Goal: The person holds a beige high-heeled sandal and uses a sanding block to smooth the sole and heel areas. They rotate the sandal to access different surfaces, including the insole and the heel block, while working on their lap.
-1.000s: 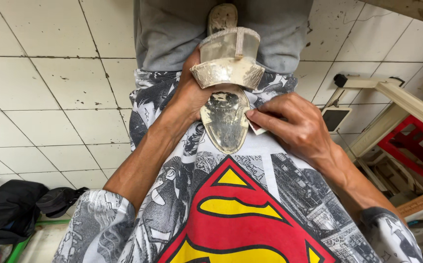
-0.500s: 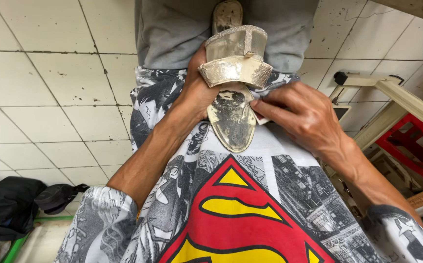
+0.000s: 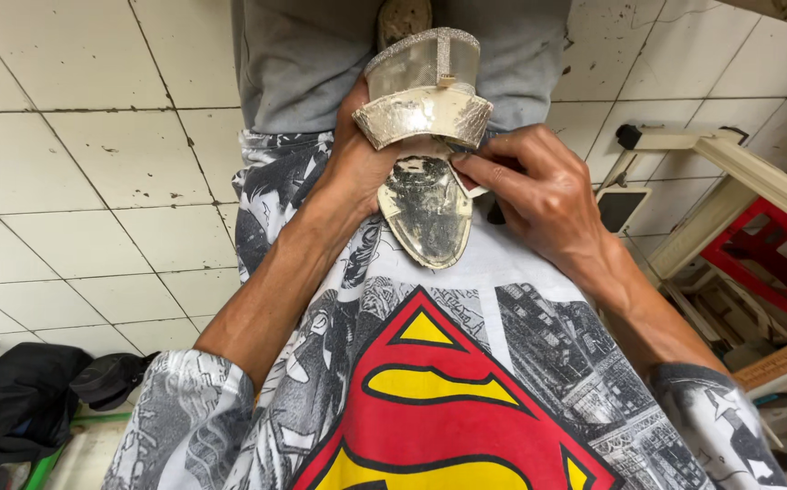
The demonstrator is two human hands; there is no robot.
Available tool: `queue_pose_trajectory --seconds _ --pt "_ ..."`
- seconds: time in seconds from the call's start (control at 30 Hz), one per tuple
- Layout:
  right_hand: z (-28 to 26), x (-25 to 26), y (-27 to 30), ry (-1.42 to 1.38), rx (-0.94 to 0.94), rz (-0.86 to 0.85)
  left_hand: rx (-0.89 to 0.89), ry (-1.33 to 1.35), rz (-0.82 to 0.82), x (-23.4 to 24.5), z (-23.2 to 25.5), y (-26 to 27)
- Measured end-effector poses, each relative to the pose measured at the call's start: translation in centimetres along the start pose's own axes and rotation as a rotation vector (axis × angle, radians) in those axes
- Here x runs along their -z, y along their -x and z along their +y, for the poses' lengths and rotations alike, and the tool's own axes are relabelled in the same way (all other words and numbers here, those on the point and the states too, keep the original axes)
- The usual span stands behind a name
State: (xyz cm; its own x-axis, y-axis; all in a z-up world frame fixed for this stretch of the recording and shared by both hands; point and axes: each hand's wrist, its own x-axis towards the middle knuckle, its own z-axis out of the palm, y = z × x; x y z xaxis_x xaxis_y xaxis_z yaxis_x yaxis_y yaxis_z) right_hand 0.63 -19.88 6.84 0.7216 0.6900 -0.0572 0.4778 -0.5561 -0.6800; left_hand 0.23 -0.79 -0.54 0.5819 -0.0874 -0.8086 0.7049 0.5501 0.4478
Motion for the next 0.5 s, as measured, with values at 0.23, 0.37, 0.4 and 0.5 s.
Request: queue_pose_trajectory --seconds 0.23,0.37,0.4,0.5 --pt "0.1 0.2 0.4 0.027 0.015 0.118 0.132 0.193 0.076 -1.1 1.6 -0.7" --pt "0.8 0.9 -1.4 0.084 -0.025 0.177 0.257 0.406 -0.042 -1.8 3.2 -0.1" --pt "0.7 0.8 -1.7 0.086 -0.019 0.184 0.248 0.402 -0.045 -2.1 3.2 0.6" --pt "0.7 0.8 -2.1 0.041 -0.039 0.147 0.355 0.692 -0.073 -2.7 3.0 2.3"
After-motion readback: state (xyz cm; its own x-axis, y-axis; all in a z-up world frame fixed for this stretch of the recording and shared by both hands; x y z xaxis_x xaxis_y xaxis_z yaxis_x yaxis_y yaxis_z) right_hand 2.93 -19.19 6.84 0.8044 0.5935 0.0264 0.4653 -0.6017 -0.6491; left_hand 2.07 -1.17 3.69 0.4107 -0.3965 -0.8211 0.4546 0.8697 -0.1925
